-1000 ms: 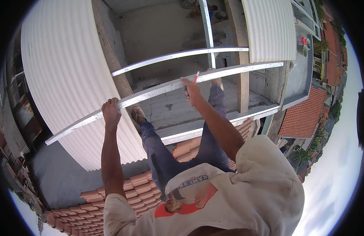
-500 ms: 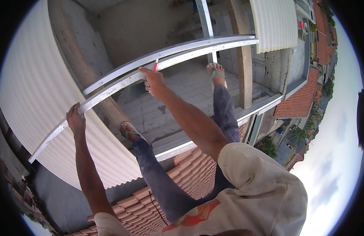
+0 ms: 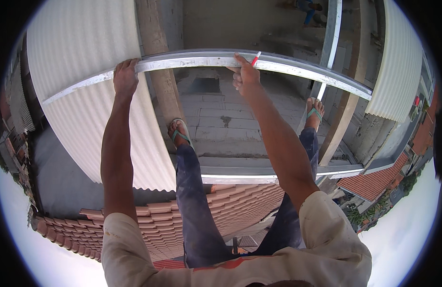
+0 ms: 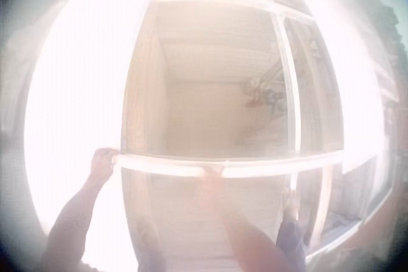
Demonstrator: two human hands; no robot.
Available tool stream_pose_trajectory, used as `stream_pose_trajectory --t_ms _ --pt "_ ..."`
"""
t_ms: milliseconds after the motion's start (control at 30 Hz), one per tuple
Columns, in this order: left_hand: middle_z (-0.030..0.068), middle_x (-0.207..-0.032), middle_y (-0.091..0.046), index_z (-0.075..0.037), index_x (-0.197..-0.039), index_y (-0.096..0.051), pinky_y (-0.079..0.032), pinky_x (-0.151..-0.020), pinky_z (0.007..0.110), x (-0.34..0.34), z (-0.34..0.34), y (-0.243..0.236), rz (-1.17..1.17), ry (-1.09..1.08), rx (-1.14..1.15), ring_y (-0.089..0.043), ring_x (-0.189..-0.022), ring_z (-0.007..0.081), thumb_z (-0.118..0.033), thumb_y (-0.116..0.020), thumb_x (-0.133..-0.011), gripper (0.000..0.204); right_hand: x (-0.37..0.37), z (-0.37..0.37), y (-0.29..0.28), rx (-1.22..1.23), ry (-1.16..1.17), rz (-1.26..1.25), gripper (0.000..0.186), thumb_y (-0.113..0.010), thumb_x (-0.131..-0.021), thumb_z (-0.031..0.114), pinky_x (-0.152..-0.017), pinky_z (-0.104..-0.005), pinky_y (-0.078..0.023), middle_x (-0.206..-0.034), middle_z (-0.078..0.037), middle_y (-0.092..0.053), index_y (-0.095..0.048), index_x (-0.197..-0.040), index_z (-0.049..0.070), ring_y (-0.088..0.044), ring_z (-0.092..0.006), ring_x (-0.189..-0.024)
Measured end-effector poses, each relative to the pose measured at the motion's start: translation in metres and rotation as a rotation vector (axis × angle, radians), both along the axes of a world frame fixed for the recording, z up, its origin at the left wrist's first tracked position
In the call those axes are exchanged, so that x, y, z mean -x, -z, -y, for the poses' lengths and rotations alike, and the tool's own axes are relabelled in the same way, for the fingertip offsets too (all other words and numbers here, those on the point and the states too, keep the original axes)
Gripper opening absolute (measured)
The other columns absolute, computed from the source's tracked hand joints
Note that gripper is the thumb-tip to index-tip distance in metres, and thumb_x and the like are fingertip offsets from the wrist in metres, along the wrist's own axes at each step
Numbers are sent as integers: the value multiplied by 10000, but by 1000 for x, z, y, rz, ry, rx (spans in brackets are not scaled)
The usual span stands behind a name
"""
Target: The person positions a large white corrugated roof sheet onto a metal roof frame, then uses a metal ruler and a red marker to measure and mark the sheet for cutting. The person walks on the roof structure to access different sections and continues marking along the sheet's length.
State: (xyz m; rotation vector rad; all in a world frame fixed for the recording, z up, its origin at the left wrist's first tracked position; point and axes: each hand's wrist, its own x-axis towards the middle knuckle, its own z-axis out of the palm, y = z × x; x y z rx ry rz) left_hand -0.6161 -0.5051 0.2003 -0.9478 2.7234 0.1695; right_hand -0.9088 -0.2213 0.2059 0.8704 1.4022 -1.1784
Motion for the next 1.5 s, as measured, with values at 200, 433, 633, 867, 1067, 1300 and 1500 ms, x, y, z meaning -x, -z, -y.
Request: stream_pose_trajectory --t_ms 200,433,633,867,1067,1300,1500 --pt "65 -1382 -601 -141 -1358 -597 -394 -1156 477 -12 -10 -6 -61 -95 69 -547 -1300 299 -29 -655 -875 499 21 -34 -43 -140 -1141 -564 541 -820 -855 403 -500 -326 -469 -949 -136 -742 -636 -1197 27 -519 -183 -505" --pt "60 -1373 -579 -128 -1354 -570 -377 -1175 493 -40 14 -8 -22 -54 95 -539 -1311 287 -128 -709 -902 473 88 -95 -34 -124 -1741 -1623 579 -868 -737 172 -897 -457 -567 -1168 -75 -652 -612 -1248 87 -595 -310 -1137" --pt "95 -1302 -600 -107 -1301 -568 -379 -1176 502 -37 17 -8 34 -111 84 -549 -1292 302 -54 -702 -864 460 116 -96 -9 -19 -1858 -1677 540 -835 -687 76 -923 -448 -545 -1204 -92 -669 -612 -1179 73 -596 -326 -1110" --pt "105 -1308 -595 -106 -1297 -546 -355 -1189 513 -45 12 -7 79 -93 132 -543 -1300 298 -35 -716 -828 503 117 -98 -6 17 -1865 -1715 545 -843 -672 80 -921 -446 -543 -1150 -99 -675 -612 -1166 77 -589 -327 -1119" --pt "95 -1325 -599 -109 -1325 -517 -320 -1210 530 -44 17 -9 48 -90 141 -532 -1319 290 -52 -713 -844 523 117 -100 -4 48 -1857 -1715 537 -844 -677 95 -914 -438 -540 -1133 -93 -681 -623 -1166 78 -588 -313 -1112" --pt "74 -1384 -586 -128 -1400 -519 -302 -1222 531 -46 15 -4 98 -66 99 -507 -1342 297 -33 -688 -897 539 118 -104 4 54 -1807 -1859 380 -787 -751 133 -879 -417 -552 -1046 -90 -707 -656 -1097 49 -590 -280 -1100" --pt "81 -1413 -569 -125 -1437 -489 -307 -1221 525 -51 16 8 103 -41 140 -489 -1367 304 -27 -651 -920 551 121 -113 9 -22 -1898 -1860 282 -742 -812 124 -896 -385 -548 -1001 -91 -713 -679 -1074 45 -573 -260 -1134"
